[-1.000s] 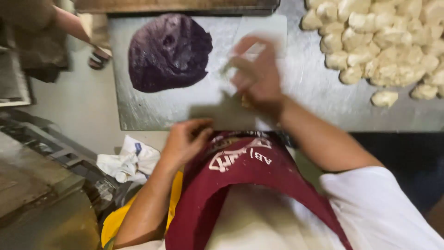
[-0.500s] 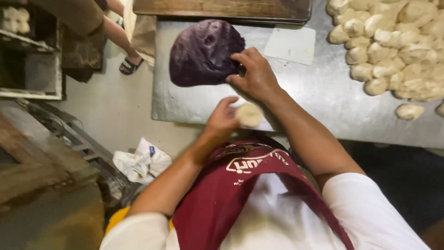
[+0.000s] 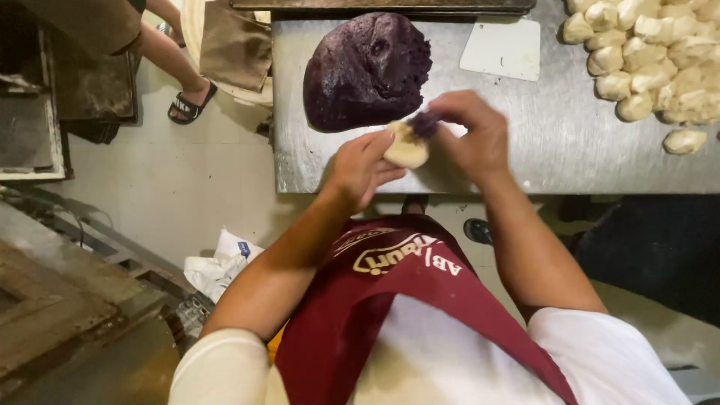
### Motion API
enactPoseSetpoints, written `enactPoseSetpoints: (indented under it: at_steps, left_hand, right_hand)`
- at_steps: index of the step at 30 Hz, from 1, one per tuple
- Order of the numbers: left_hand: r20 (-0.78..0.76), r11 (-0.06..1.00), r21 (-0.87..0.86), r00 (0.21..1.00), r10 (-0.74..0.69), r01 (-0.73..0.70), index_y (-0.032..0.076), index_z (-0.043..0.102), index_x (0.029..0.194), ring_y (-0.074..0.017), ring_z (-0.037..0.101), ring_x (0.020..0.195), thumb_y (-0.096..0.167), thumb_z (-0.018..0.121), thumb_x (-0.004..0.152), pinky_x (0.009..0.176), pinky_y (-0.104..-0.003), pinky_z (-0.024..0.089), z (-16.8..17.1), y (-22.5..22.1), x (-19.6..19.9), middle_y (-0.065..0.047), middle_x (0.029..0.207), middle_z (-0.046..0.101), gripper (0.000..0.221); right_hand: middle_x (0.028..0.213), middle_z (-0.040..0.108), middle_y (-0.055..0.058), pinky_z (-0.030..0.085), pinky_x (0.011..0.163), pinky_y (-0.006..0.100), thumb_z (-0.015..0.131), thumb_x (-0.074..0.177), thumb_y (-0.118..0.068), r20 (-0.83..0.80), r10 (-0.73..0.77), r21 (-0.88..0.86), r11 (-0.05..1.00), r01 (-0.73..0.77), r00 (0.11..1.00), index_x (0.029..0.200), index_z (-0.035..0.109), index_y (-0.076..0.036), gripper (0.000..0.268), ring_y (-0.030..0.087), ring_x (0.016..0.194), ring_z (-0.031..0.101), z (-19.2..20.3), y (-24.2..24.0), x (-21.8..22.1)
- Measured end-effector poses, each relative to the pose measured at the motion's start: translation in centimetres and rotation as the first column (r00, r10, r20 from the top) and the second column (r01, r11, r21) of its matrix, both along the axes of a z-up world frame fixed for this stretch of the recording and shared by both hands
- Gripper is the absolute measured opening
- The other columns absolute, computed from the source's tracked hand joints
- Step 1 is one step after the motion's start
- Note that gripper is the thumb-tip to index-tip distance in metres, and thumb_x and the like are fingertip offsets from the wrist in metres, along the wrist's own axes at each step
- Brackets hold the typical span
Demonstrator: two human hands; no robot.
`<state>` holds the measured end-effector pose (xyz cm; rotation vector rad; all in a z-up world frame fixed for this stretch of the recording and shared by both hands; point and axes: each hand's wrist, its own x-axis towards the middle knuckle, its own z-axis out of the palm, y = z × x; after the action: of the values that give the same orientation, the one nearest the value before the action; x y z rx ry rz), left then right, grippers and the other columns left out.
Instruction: Filling dough balls with purple paste and placing them on a baking tray
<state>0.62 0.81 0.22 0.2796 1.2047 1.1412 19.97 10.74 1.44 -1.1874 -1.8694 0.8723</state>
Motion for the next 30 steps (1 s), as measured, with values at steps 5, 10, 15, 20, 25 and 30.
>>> enactPoseSetpoints:
  at_steps: [5, 10, 15, 20, 25, 30]
  left_hand:
    - [0.086, 0.975, 0.224, 0.996, -0.018, -0.002, -0.005, 0.055, 0.141, -0.0306, 0.078, 0.089, 0.018, 0.080, 0.093, 0.075, -0.041, 0.070, -0.7, 2.2, 2.8, -0.023, 0.115, 0.072, 0.059]
    - [0.074, 0.978, 0.207, 0.997, -0.008, -0.007, -0.005, 0.057, 0.138, -0.0308, 0.078, 0.087, 0.012, 0.078, 0.093, 0.072, -0.038, 0.070, -0.9, 3.2, 5.2, -0.023, 0.113, 0.072, 0.053]
    - [-0.041, 0.972, 0.200, 0.991, 0.131, -0.120, -0.004, 0.060, 0.132, -0.0317, 0.078, 0.076, 0.002, 0.077, 0.089, 0.060, -0.036, 0.070, -3.5, 4.0, 6.6, -0.024, 0.103, 0.072, 0.047]
    - [0.132, 0.894, 0.245, 0.926, 0.354, -0.376, 0.000, 0.057, 0.136, -0.0277, 0.074, 0.098, 0.004, 0.065, 0.095, 0.088, -0.048, 0.065, -4.4, 2.1, 5.5, -0.020, 0.115, 0.069, 0.042]
    - [0.182, 0.855, 0.347, 0.922, 0.341, -0.385, 0.000, 0.052, 0.143, -0.0260, 0.076, 0.102, 0.013, 0.058, 0.100, 0.088, -0.041, 0.067, -0.3, -0.3, 4.5, -0.022, 0.124, 0.069, 0.045]
    - [0.134, 0.857, 0.427, 0.958, 0.255, -0.288, -0.003, 0.060, 0.138, -0.0281, 0.075, 0.102, -0.003, 0.073, 0.091, 0.086, -0.039, 0.068, -1.1, -0.8, 3.9, -0.023, 0.124, 0.070, 0.048]
  right_hand:
    - [0.133, 0.065, 0.022, 0.058, 0.090, 0.051, 0.064, 0.091, 0.013, -0.039, 0.363, 0.066, 0.931, -0.360, 0.931, 0.124, 0.075, -0.007, 0.041, 0.041, 0.110, 0.070, 4.4, -0.8, 0.8]
    - [0.112, 0.069, 0.019, 0.060, 0.075, 0.042, 0.078, 0.090, -0.004, 0.072, 0.388, 0.099, 0.914, -0.394, 0.919, 0.126, 0.075, -0.008, 0.036, 0.034, 0.089, 0.074, 4.6, 0.5, 4.3]
    - [0.088, 0.075, 0.007, 0.060, 0.073, 0.037, 0.083, 0.085, -0.010, 0.156, 0.398, 0.162, 0.893, -0.421, 0.904, 0.102, 0.081, -0.015, 0.017, 0.028, 0.081, 0.075, 1.0, 4.3, 4.3]
    - [0.092, 0.076, 0.011, 0.063, 0.075, 0.036, 0.087, 0.087, 0.003, -0.231, 0.413, 0.239, 0.902, -0.360, 0.881, 0.109, 0.079, -0.006, 0.025, 0.027, 0.085, 0.077, -1.5, 10.2, -2.4]
    - [0.115, 0.061, 0.015, 0.054, 0.090, 0.049, 0.079, 0.096, -0.011, 0.058, 0.578, 0.346, 0.753, -0.559, 0.814, 0.117, 0.075, -0.011, 0.022, 0.039, 0.105, 0.065, 0.0, 10.3, -2.8]
    - [0.093, 0.074, 0.012, 0.057, 0.082, 0.041, 0.073, 0.098, -0.014, -0.160, 0.705, -0.164, 0.671, -0.723, 0.690, 0.110, 0.078, -0.008, 0.014, 0.021, 0.087, 0.068, 5.3, 4.5, 0.1]
